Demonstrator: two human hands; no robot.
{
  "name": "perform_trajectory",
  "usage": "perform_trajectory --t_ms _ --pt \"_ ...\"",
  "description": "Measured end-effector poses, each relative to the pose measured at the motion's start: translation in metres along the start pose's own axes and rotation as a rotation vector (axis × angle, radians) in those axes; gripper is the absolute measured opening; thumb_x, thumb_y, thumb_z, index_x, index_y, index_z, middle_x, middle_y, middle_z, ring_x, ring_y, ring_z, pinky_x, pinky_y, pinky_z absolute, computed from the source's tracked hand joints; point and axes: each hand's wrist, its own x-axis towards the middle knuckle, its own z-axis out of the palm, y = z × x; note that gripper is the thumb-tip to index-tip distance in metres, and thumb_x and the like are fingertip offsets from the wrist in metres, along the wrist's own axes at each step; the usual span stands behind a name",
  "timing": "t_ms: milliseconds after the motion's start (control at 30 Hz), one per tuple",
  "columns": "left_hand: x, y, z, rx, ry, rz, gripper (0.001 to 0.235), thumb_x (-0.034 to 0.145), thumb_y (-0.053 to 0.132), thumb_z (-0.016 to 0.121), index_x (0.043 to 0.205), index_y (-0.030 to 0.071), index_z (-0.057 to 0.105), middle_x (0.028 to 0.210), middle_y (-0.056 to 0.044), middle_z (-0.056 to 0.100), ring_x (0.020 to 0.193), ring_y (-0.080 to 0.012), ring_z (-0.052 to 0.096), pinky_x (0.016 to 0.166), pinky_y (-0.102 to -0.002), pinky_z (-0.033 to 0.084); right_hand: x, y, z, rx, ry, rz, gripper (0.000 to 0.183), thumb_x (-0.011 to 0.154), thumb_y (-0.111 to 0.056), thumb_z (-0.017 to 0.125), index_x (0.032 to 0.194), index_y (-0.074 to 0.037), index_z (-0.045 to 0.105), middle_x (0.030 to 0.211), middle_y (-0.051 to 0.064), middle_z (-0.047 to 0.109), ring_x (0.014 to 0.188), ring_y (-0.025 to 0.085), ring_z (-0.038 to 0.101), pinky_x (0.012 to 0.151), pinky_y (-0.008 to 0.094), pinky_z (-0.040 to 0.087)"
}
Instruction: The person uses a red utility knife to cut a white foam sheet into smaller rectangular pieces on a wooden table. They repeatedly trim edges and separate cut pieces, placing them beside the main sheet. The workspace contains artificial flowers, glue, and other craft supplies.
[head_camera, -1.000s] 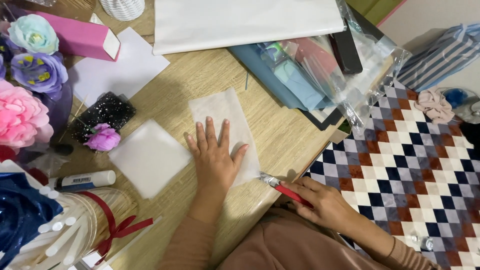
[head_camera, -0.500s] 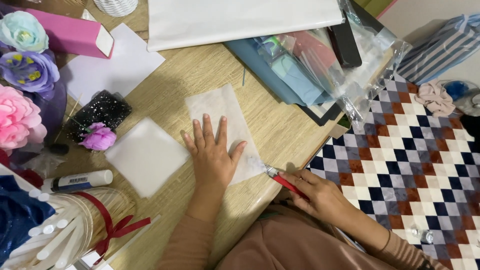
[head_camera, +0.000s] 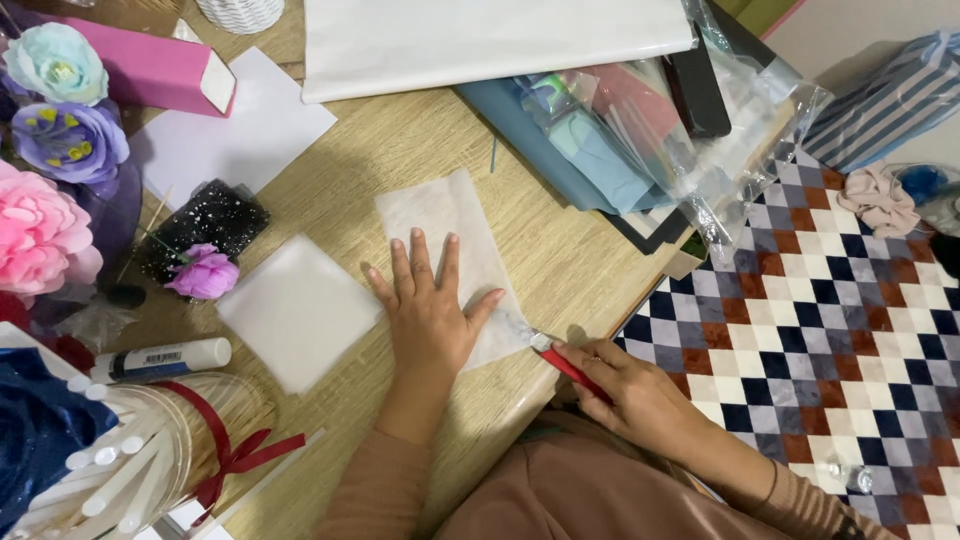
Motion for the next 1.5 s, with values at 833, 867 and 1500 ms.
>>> perform_trajectory --t_ms 833,867,1500 --pt "0.001 -0.001 0.000 -0.046 -0.051 -0.010 0.091 0.090 0.083 0.029 0.159 0.023 0.031 0.165 -0.022 0.021 0.152 -0.0448 0.012 0.118 -0.068 -0.004 -0.013 0.025 -0.010 -0.119 0.047 -0.005 0.055 0.090 -0.022 0.060 0.145 -0.020 0.053 0.127 0.008 0.061 0.082 0.026 0.071 0.061 0.037 0.062" --pt "0.001 0.000 0.000 -0.042 -0.047 -0.008 0.091 0.090 0.083 0.029 0.159 0.023 0.031 0.165 -0.022 0.021 0.152 -0.0452 0.013 0.118 -0.068 -0.005 -0.009 0.023 -0.010 -0.137 0.078 -0.069 0.055 0.090 -0.020 0.061 0.144 -0.018 0.054 0.120 0.008 0.063 0.089 0.025 0.070 0.068 0.035 0.061" --pt "0.006 0.007 -0.023 -0.126 -0.202 -0.083 0.093 0.090 0.078 0.047 0.157 0.016 0.038 0.164 -0.028 0.023 0.154 -0.0441 0.010 0.116 -0.066 -0.014 0.014 0.016 -0.006 -0.122 0.175 -0.013 0.047 0.090 -0.024 0.065 0.137 -0.021 0.066 0.102 0.009 0.073 0.091 0.029 0.073 0.073 0.033 0.060"
